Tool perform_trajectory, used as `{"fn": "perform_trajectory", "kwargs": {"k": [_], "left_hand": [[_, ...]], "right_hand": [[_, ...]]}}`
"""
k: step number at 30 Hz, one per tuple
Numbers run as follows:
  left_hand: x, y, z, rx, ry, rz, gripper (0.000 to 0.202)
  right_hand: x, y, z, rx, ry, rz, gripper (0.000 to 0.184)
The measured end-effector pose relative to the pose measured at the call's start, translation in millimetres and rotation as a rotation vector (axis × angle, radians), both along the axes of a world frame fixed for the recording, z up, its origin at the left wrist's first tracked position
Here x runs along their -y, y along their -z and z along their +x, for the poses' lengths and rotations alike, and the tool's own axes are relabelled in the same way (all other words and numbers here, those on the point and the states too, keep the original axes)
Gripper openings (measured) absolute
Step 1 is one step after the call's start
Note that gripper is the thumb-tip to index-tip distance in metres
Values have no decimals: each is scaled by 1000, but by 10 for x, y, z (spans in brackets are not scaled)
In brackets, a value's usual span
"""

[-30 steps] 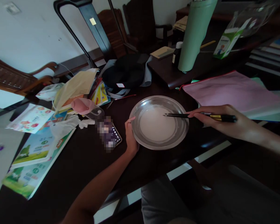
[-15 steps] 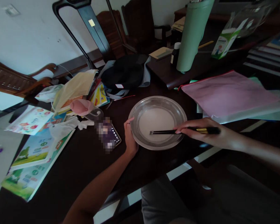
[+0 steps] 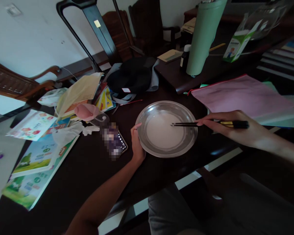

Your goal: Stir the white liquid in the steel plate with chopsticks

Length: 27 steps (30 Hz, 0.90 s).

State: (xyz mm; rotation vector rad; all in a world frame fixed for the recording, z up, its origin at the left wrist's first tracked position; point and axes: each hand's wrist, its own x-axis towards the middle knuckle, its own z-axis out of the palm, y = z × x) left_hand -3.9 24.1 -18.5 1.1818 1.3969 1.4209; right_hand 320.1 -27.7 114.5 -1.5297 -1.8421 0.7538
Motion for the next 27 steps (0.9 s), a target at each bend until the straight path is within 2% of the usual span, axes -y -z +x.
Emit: {"fn": "perform_trajectory", "kwargs": {"k": [3, 7, 12, 16, 20, 25, 27], "left_hand": [[0, 6, -14, -5, 11, -2, 50], [7, 1, -22, -24, 15, 20, 51], [17, -24, -7, -43, 20, 70, 56], [18, -32, -2, -32, 22, 56, 58], [15, -10, -8, 4, 17, 13, 56], [7, 29, -8, 26, 14, -13, 56], [5, 33, -6, 34, 6, -13, 57]], "right_hand": [[118, -52, 73, 17, -1, -66, 41], [141, 40, -68, -95, -153, -94, 32], [-42, 255, -352, -191, -250, -35, 25], [-222, 326, -341, -162, -189, 24, 26], [-220, 215, -167, -103, -67, 23, 32], [-22, 2, 113, 10, 56, -70, 47], [44, -45, 188, 30, 65, -110, 50]]}}
